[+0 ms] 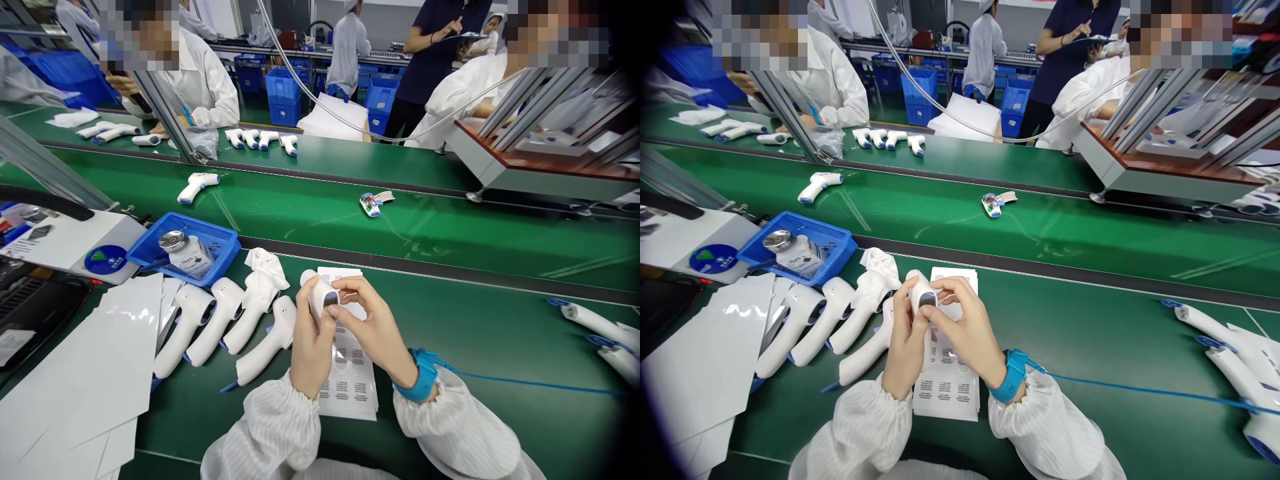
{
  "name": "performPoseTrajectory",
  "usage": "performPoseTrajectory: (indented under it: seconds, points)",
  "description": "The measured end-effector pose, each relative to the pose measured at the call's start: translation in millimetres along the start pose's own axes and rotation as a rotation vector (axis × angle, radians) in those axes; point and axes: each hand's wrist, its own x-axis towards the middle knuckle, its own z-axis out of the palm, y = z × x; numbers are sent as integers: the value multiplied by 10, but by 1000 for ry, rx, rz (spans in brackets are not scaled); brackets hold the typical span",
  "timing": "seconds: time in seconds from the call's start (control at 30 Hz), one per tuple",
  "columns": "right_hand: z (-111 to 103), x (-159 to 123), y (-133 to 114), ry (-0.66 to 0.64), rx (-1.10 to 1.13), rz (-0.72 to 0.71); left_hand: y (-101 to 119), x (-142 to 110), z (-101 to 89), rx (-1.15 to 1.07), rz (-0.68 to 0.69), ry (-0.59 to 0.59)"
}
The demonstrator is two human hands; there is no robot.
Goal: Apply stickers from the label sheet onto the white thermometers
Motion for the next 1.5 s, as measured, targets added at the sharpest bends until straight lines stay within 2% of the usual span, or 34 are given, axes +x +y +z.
performPoseTrajectory:
  seconds: [0.17, 0.27, 0.4, 0.63, 0.83, 1.03, 1.17, 1.23, 1.33, 1.5]
  points:
    - [62, -9, -29, 92, -87, -80, -8, -5, -1, 23, 13, 12]
    - [94, -38, -21, 118, -22, -2, -1, -3, -22, 67, 48, 51]
    - [108, -44, -36, 116, 64, 101, -3, -16, -59, 229, 160, 76]
    - [124, -37, -143, 215, -2, 47, -17, -42, -85, 428, 286, 134]
    - [161, -31, -119, 177, 4, 53, -28, -54, -91, 408, 295, 154]
    - [179, -31, -166, 212, -148, -80, -39, -59, -106, 432, 316, 177]
    - [205, -93, -204, 121, -110, -133, -26, -49, -121, 357, 261, 165]
    - [209, -116, -190, 95, -66, -103, -24, -47, -134, 281, 209, 140]
    - [189, -106, -140, 177, -46, -13, -26, -47, -148, 197, 155, 121]
    - [147, -15, -127, 140, -51, 5, -23, -50, -148, 277, 206, 129]
